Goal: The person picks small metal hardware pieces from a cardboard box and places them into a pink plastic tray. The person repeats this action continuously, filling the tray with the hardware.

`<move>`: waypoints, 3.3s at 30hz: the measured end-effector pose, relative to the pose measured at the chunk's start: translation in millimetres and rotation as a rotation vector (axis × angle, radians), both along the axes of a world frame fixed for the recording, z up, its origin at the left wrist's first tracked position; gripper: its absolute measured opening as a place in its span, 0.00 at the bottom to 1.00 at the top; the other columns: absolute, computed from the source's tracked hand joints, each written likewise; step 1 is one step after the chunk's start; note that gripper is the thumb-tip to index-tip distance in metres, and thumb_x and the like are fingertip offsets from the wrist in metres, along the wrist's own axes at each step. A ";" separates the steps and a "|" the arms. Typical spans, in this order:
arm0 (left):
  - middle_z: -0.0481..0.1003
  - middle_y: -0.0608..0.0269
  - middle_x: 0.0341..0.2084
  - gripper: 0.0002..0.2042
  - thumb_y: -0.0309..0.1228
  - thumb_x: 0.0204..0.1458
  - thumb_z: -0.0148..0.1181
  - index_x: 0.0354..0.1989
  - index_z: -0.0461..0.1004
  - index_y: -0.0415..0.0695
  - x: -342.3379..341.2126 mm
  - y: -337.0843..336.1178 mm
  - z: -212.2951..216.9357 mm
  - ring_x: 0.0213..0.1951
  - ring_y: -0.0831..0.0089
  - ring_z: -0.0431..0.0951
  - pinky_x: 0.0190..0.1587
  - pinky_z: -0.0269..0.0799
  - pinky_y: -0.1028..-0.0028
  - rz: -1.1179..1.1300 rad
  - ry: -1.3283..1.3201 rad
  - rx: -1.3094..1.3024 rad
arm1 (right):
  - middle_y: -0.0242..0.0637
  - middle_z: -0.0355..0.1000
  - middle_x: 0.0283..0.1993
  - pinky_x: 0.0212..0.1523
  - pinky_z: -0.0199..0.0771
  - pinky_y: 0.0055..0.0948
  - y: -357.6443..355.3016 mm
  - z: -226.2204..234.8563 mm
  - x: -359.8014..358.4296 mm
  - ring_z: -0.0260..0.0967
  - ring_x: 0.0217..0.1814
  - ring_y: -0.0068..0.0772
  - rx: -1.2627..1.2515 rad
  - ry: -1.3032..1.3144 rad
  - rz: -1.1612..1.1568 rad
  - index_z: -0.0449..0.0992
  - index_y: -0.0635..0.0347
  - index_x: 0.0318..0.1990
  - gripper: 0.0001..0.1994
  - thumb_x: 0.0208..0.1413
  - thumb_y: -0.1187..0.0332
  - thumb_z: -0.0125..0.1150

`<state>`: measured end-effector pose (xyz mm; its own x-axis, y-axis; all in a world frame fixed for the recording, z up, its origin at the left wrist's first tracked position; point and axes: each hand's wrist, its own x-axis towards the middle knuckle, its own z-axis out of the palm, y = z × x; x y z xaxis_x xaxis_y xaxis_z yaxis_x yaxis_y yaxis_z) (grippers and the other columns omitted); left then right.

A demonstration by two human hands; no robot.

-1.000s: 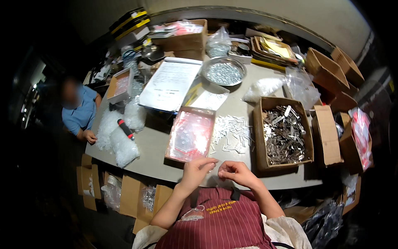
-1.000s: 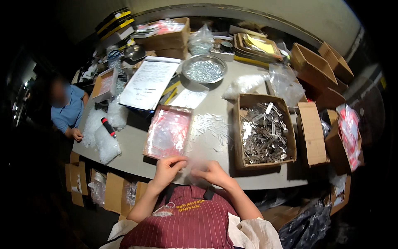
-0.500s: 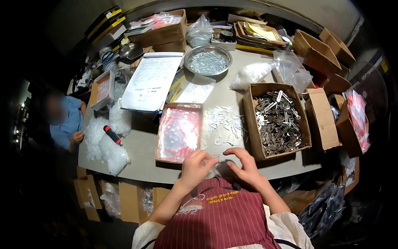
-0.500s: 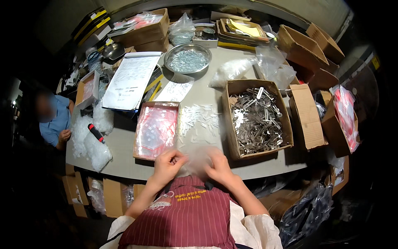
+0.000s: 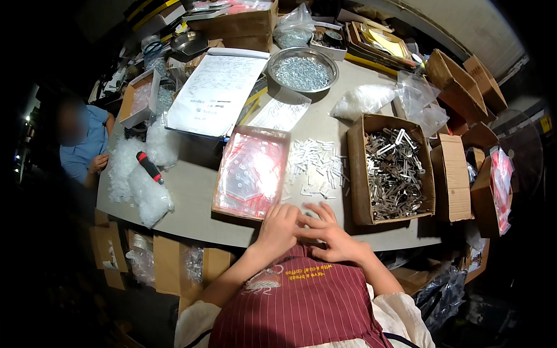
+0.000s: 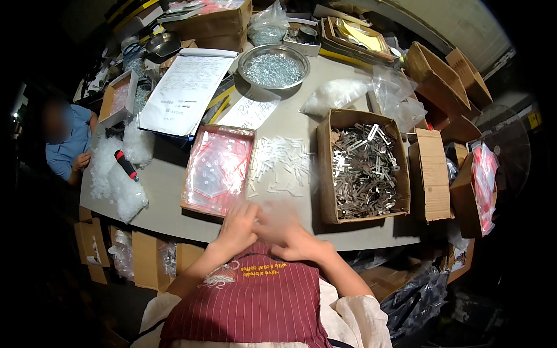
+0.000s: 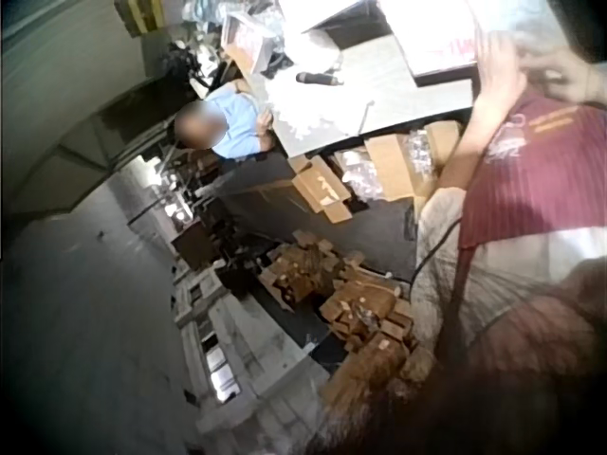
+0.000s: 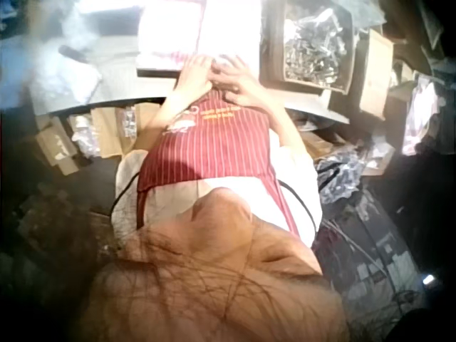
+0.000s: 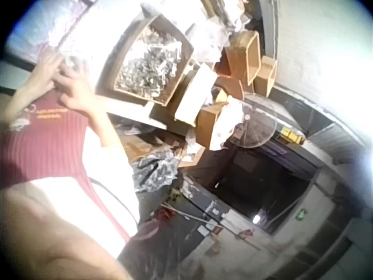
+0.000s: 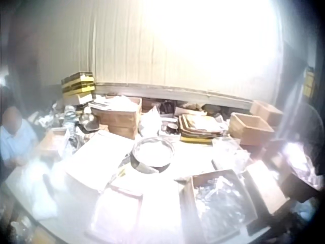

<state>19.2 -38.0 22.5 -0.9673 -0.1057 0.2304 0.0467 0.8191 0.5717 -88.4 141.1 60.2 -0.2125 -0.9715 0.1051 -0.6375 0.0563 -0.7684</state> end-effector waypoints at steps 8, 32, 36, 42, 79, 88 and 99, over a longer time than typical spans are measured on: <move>0.76 0.57 0.33 0.19 0.25 0.47 0.71 0.47 0.70 0.41 -8.4 9.0 0.4 0.41 0.57 0.79 0.45 0.72 0.61 -0.002 -0.128 0.473 | 0.50 0.73 0.43 0.48 0.73 0.49 7.0 -83.9 -57.0 0.72 0.47 0.58 0.025 0.285 -0.574 0.76 0.61 0.41 0.12 0.46 0.77 0.63; 0.79 0.48 0.34 0.14 0.28 0.50 0.69 0.43 0.72 0.41 -10.8 17.4 -19.3 0.41 0.47 0.81 0.42 0.75 0.60 -0.032 -0.125 0.648 | 0.37 0.77 0.41 0.48 0.71 0.37 0.7 5.1 -7.0 0.74 0.45 0.42 -0.273 0.312 -0.262 0.82 0.57 0.42 0.12 0.50 0.68 0.70; 0.79 0.51 0.35 0.14 0.27 0.50 0.70 0.42 0.73 0.41 -12.2 15.5 -22.4 0.42 0.59 0.82 0.46 0.76 0.66 0.010 -0.123 0.706 | 0.39 0.77 0.41 0.48 0.71 0.41 6.9 13.2 -24.2 0.74 0.45 0.44 -0.395 0.380 -0.361 0.81 0.57 0.40 0.10 0.48 0.72 0.66; 0.78 0.65 0.34 0.10 0.24 0.55 0.67 0.42 0.72 0.40 -13.6 11.1 -27.1 0.41 0.78 0.78 0.45 0.74 0.74 0.030 -0.160 0.784 | 0.43 0.76 0.41 0.45 0.77 0.38 44.3 -3.5 -141.1 0.76 0.41 0.46 -0.203 0.218 -0.902 0.80 0.60 0.42 0.12 0.50 0.78 0.59; 0.80 0.58 0.34 0.10 0.26 0.55 0.67 0.41 0.73 0.40 -16.7 14.2 -32.5 0.39 0.66 0.82 0.43 0.76 0.68 0.115 -0.133 0.678 | 0.18 0.65 0.20 0.22 0.49 0.20 74.4 -4.4 -153.3 0.55 0.21 0.11 -0.134 -0.683 -0.901 0.76 0.59 0.23 0.14 0.60 0.64 0.66; 0.80 0.57 0.34 0.10 0.25 0.54 0.67 0.41 0.73 0.41 -17.8 18.9 -26.0 0.39 0.61 0.83 0.42 0.77 0.67 0.060 -0.099 0.640 | 0.38 0.75 0.30 0.31 0.71 0.32 82.6 11.8 -118.5 0.72 0.30 0.38 -0.302 0.459 -0.836 0.82 0.62 0.32 0.05 0.53 0.69 0.70; 0.80 0.55 0.34 0.12 0.25 0.54 0.69 0.43 0.72 0.39 -37.6 28.2 0.5 0.41 0.61 0.83 0.46 0.77 0.65 0.031 0.030 0.673 | 0.31 0.72 0.27 0.26 0.66 0.25 32.9 44.9 -70.2 0.68 0.27 0.19 -0.354 0.002 -0.675 0.81 0.65 0.33 0.02 0.56 0.76 0.66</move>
